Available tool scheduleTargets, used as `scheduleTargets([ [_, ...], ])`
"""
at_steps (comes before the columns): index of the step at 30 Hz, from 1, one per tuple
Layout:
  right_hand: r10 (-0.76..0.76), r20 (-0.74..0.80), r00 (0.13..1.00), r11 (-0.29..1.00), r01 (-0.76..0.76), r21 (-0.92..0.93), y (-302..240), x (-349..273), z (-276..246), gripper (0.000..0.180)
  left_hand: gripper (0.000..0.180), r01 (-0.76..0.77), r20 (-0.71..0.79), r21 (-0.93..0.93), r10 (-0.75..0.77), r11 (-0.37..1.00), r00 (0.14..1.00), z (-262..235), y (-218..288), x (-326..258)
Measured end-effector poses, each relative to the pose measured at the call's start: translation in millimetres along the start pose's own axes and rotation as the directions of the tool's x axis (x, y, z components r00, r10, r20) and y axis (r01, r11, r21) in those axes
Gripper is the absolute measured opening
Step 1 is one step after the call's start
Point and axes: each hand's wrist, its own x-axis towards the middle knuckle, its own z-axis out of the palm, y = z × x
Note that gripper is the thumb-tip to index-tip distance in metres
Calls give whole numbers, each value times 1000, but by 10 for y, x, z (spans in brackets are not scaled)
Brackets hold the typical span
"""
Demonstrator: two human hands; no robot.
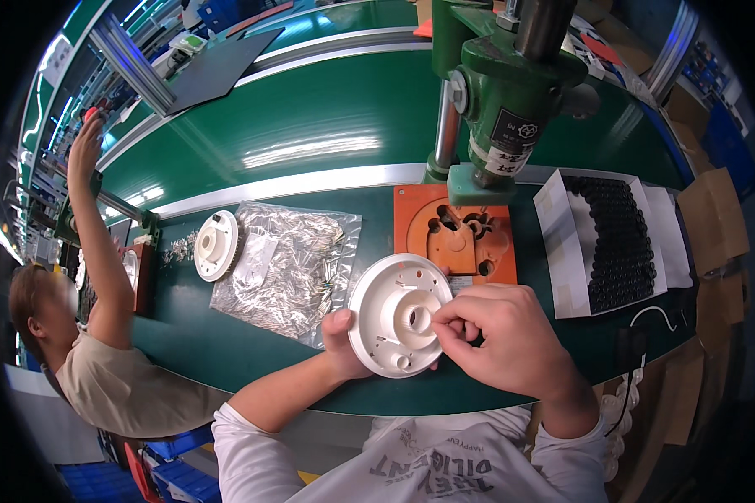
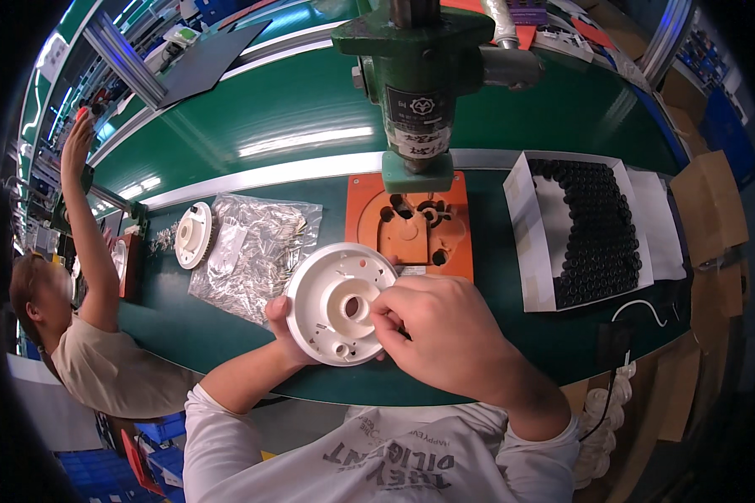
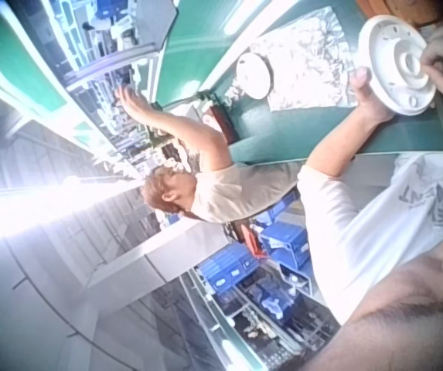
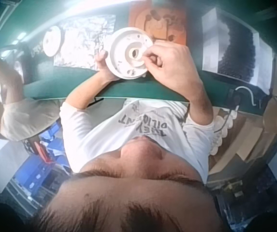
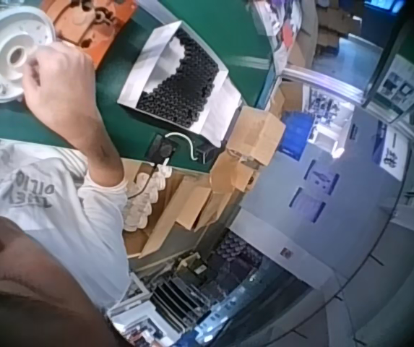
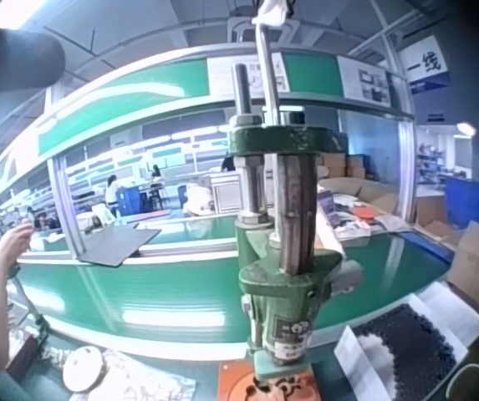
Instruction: The person assembles small pins and screws into a white plastic housing by hand, then secures the components using a manual press machine.
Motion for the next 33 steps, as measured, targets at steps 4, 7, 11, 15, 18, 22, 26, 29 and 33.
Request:
scheduleTargets([
  [4, 21, 6, 1000, 1000, -21, 13, 1, 6, -2, 7, 123, 10, 12, -7, -10, 1000, 1000, -18, 13, 1],
  [7, 9, 35, 999, 1000, -9, -3, 18, 2, -18, 6, 123, -1, 6, -3, 1, 1000, 1000, -25, -7, -8],
  [11, -90, 12, 996, 994, 91, -58, 33, -49, -38, 9, 124, -12, 14, 6, 12, 1000, 1000, 22, 3, -3],
  [15, -145, -92, 985, 989, 143, -31, -28, -151, -65, 13, 124, 41, 49, 12, -41, 999, 998, -18, 25, -17],
  [18, -114, -198, 974, 993, 107, -47, -93, -229, -210, 15, 129, 150, 212, -163, -113, 975, 971, -80, 12, 33],
  [22, -99, -325, 940, 988, 53, -147, -57, -288, -374, 16, 144, 431, 540, -523, -106, 735, 835, -190, -59, 192],
  [26, -29, -455, 890, 959, -102, -263, 111, -367, -558, 14, 145, 478, 555, -406, -205, 779, 806, -210, -60, 137],
  [29, 15, -567, 824, 843, -316, -436, 449, -381, -842, 14, 141, 434, 501, -439, -186, 787, 845, -147, -100, 163],
  [33, 31, -467, 883, 741, -334, -583, 1136, -274, -1241, 15, 140, 388, 489, -383, -173, 838, 855, -154, -104, 181],
])
